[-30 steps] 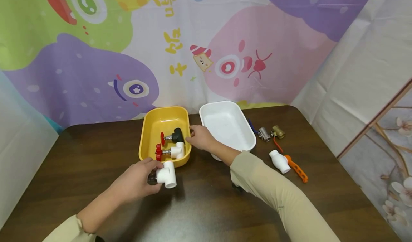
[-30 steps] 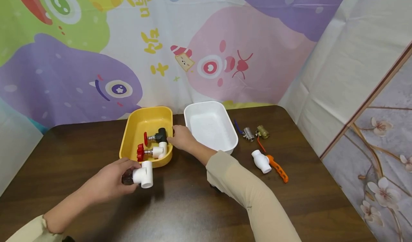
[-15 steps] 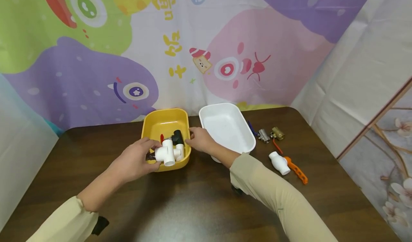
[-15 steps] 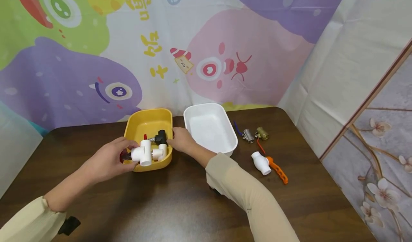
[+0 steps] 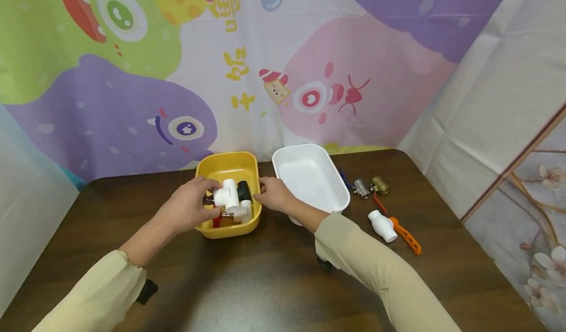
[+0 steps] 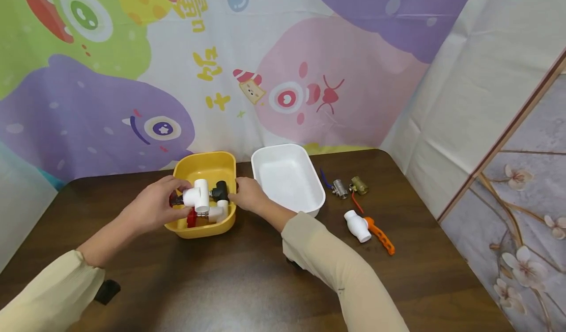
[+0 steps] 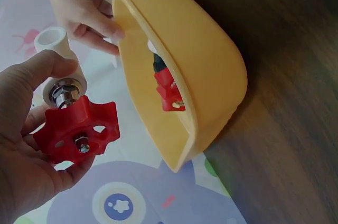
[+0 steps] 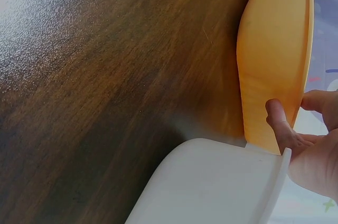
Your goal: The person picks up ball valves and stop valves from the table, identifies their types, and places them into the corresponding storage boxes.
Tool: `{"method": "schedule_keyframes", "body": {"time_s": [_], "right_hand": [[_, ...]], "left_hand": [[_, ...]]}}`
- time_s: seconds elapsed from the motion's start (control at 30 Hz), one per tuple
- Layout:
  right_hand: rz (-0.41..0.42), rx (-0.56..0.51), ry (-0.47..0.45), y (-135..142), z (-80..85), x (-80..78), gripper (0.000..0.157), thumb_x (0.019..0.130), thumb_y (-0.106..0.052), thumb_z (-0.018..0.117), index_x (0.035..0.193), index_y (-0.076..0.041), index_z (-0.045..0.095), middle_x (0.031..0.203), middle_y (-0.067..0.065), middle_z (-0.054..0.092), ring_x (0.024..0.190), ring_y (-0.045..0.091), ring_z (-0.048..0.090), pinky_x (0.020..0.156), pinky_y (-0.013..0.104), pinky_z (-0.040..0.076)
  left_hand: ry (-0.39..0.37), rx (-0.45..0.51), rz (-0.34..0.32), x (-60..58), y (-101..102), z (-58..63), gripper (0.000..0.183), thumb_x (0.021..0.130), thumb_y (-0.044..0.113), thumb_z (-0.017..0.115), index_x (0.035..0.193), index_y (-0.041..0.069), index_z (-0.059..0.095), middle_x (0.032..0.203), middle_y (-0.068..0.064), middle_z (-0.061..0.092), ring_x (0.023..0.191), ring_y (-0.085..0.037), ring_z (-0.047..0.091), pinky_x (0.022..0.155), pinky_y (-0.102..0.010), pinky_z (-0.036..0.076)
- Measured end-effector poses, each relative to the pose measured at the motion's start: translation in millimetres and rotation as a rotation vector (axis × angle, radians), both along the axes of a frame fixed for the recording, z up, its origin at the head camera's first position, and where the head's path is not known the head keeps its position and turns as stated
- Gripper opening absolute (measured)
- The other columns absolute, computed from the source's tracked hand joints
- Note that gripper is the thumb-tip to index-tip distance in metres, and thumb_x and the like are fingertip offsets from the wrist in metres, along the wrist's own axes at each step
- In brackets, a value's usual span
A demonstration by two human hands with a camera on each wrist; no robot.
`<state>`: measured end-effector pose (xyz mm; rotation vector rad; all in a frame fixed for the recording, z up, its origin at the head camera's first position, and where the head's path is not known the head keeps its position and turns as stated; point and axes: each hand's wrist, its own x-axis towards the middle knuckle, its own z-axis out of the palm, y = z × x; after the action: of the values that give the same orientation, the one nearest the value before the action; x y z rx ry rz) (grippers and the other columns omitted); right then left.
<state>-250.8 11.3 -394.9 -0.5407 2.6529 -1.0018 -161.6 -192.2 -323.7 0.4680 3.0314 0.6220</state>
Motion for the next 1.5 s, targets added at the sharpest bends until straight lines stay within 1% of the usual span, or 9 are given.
{"method": "schedule_keyframes", "body": {"time_s": [0.23,0.53,0.63,0.73,0.83,0.9,1.07,1.17,1.5], "right_hand": [[-0.003,-0.001,-0.004,-0.2,-0.3,0.1,0.054,0.088,-0.018,0.063,0.135,0.002,0.046,0.089,0.011,0.067,0.063,0.01,0.055,0.053,0.016,0.045],[-0.001,0.002,0.006,0.3,-1.1,-0.8,0.051,0.088,-0.017,0.063,0.133,0.002,0.048,0.086,0.01,0.067,0.063,0.01,0.055,0.053,0.016,0.045],[0.0,0.001,0.013,0.4,-1.6,-0.9,0.052,0.088,-0.017,0.063,0.133,0.003,0.048,0.086,0.01,0.067,0.062,0.01,0.055,0.053,0.016,0.045],[-0.001,-0.002,0.011,0.6,-2.3,-1.3,0.052,0.088,-0.017,0.063,0.133,0.003,0.047,0.085,0.01,0.068,0.061,0.01,0.054,0.052,0.016,0.045],[-0.004,-0.003,0.003,0.5,-3.6,-2.2,0.053,0.088,-0.017,0.063,0.134,0.002,0.047,0.085,0.009,0.067,0.061,0.009,0.054,0.052,0.016,0.045],[-0.002,0.0,0.003,0.4,-4.6,-2.8,0.052,0.088,-0.018,0.062,0.134,0.002,0.047,0.085,0.009,0.067,0.061,0.009,0.054,0.051,0.016,0.045],[-0.005,-0.002,0.003,0.5,-5.3,-2.6,0.051,0.088,-0.018,0.063,0.133,0.001,0.048,0.084,0.008,0.067,0.06,0.009,0.054,0.051,0.017,0.045],[-0.008,-0.009,-0.003,0.0,-5.5,-2.4,0.051,0.088,-0.017,0.063,0.133,0.001,0.048,0.084,0.008,0.067,0.06,0.01,0.055,0.051,0.017,0.046],[-0.012,-0.008,-0.001,0.0,-3.8,-1.5,0.053,0.087,-0.017,0.063,0.135,0.001,0.047,0.087,0.01,0.067,0.058,0.008,0.052,0.05,0.015,0.044]], "left_hand": [[0.008,-0.008,0.041,-15.4,-4.3,-0.6,0.046,0.077,0.021,0.074,0.116,0.002,0.058,0.109,-0.015,0.06,0.096,-0.029,0.058,0.084,-0.044,0.054],[0.043,-0.016,0.077,-33.5,-8.4,-4.7,0.047,0.077,0.02,0.073,0.117,0.0,0.058,0.109,-0.016,0.058,0.094,-0.03,0.055,0.084,-0.045,0.052],[0.035,-0.011,0.097,-38.8,-10.2,-5.4,0.047,0.078,0.02,0.071,0.118,0.0,0.057,0.11,-0.017,0.057,0.093,-0.03,0.054,0.084,-0.045,0.051],[0.022,-0.007,0.114,-43.9,-11.2,-6.7,0.046,0.079,0.02,0.07,0.119,0.001,0.056,0.11,-0.017,0.056,0.094,-0.031,0.053,0.087,-0.049,0.047],[0.014,-0.002,0.133,-49.5,-12.4,-10.1,0.046,0.08,0.021,0.069,0.119,0.001,0.056,0.112,-0.017,0.055,0.098,-0.032,0.052,0.094,-0.054,0.042],[0.01,0.0,0.148,-52.8,-13.0,-12.7,0.046,0.08,0.021,0.069,0.119,0.002,0.055,0.112,-0.017,0.055,0.098,-0.032,0.051,0.095,-0.055,0.041],[0.016,0.006,0.181,-60.3,-12.9,-19.0,0.046,0.08,0.021,0.069,0.119,0.002,0.055,0.113,-0.017,0.055,0.096,-0.031,0.051,0.09,-0.05,0.045],[0.023,0.015,0.195,-64.6,-12.4,-23.4,0.046,0.079,0.02,0.069,0.119,0.003,0.055,0.113,-0.016,0.055,0.098,-0.032,0.052,0.09,-0.049,0.047],[0.025,-0.003,0.196,-75.2,-11.8,-33.1,0.046,0.081,0.02,0.068,0.12,0.001,0.053,0.113,-0.018,0.054,0.103,-0.035,0.049,0.096,-0.053,0.043]]}}
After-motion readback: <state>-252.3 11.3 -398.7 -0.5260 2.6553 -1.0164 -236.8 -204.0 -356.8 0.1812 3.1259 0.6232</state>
